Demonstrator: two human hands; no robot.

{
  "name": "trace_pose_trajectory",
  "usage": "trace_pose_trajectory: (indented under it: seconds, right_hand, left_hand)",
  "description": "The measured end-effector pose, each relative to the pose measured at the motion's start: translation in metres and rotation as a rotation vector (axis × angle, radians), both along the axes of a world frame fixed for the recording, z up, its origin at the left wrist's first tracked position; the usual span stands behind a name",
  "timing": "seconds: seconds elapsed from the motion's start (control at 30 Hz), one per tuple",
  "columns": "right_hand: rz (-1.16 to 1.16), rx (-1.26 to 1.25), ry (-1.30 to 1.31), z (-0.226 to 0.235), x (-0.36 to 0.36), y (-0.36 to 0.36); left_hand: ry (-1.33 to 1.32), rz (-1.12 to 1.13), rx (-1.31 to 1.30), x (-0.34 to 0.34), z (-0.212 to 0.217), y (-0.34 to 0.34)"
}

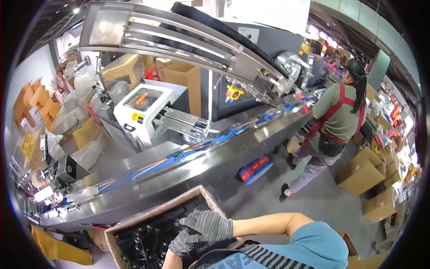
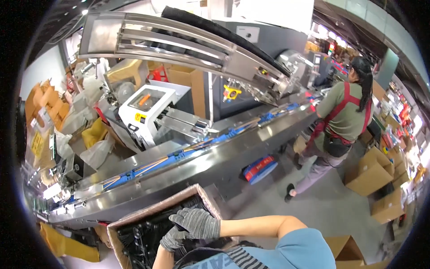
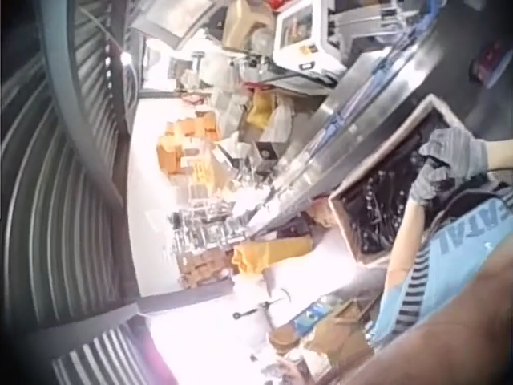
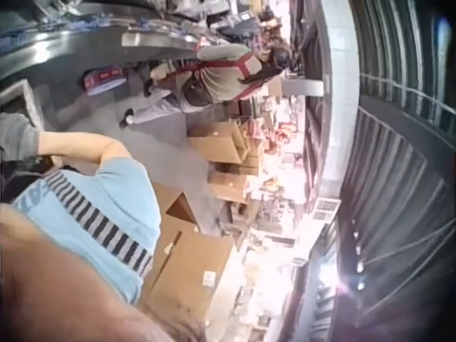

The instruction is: Sort and pack black plastic components into a cardboard box at a warehouse packing station.

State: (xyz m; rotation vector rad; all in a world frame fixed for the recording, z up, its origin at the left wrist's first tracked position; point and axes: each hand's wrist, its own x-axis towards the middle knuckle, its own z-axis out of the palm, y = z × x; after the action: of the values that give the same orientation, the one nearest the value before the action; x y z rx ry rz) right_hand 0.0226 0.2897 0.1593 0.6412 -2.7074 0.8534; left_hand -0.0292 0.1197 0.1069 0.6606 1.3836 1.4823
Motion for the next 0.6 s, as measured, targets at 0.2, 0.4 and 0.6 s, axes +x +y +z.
trace_pose_trajectory:
  seconds: [0.2,0.4,0.6]
  right_hand:
    - [0.387,-0.098,0.245,-0.003,-0.046,0.049]
    - [0.596,-0.154,0.122,-0.008,-0.063,0.058]
    - [0.431,-0.144,-0.016,0.015,-0.077,0.055]
  left_hand:
    - [0.188,-0.243,-0.123,-0.028,0.014,0.031]
    - [-0.095,-0.095,0.043,-0.017,-0.003,0.035]
    - [0.062,0.29,0.037,-0.004,0.0,0.042]
